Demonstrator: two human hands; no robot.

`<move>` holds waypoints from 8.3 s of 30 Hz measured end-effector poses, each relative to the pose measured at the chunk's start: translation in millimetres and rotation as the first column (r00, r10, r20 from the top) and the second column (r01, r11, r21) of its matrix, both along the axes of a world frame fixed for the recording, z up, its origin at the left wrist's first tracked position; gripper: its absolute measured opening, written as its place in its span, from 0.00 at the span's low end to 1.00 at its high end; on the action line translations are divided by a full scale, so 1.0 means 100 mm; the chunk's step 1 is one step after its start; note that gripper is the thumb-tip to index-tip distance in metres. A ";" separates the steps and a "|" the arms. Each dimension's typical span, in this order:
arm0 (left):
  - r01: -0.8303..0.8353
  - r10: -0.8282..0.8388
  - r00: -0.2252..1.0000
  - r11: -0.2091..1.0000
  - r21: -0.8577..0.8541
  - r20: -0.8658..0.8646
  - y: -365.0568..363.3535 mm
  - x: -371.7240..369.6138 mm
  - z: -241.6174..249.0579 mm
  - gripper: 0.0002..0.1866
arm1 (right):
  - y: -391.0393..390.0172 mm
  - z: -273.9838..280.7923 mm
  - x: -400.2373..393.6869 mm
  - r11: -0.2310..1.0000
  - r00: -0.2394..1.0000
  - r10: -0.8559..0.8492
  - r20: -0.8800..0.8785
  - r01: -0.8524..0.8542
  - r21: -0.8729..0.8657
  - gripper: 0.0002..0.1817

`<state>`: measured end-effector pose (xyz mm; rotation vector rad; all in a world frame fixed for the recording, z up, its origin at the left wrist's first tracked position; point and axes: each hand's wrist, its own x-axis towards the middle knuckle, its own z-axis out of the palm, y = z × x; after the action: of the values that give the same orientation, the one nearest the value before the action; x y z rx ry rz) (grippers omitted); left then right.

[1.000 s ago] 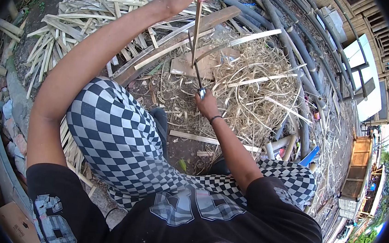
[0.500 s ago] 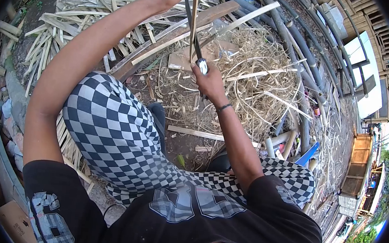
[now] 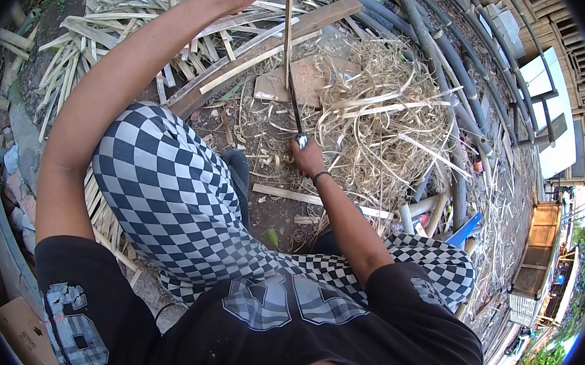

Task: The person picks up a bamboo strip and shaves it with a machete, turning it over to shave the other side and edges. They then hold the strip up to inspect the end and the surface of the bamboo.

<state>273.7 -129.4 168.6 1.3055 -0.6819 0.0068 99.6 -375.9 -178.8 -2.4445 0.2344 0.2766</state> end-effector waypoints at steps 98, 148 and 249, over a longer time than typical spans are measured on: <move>-0.144 -0.020 0.971 0.750 0.646 0.239 -0.26 -0.70 0.53 0.12 | 0.31 3.84 0.04 0.847 0.682 -0.014 0.731 -0.380 0.371 0.12; -0.671 0.232 0.586 0.676 0.305 0.777 -0.22 -1.02 0.87 0.06 | 0.53 3.42 0.29 0.933 0.709 0.063 0.702 -0.291 0.210 0.08; -0.677 0.357 0.716 0.568 0.469 0.600 0.38 -0.48 0.49 0.13 | 0.53 1.35 0.72 0.955 0.987 0.037 0.159 -0.082 0.285 0.17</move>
<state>226.1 -91.9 217.6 2.2370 -0.6593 0.6491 171.9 -322.6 -43.4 -2.1689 0.0481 0.1383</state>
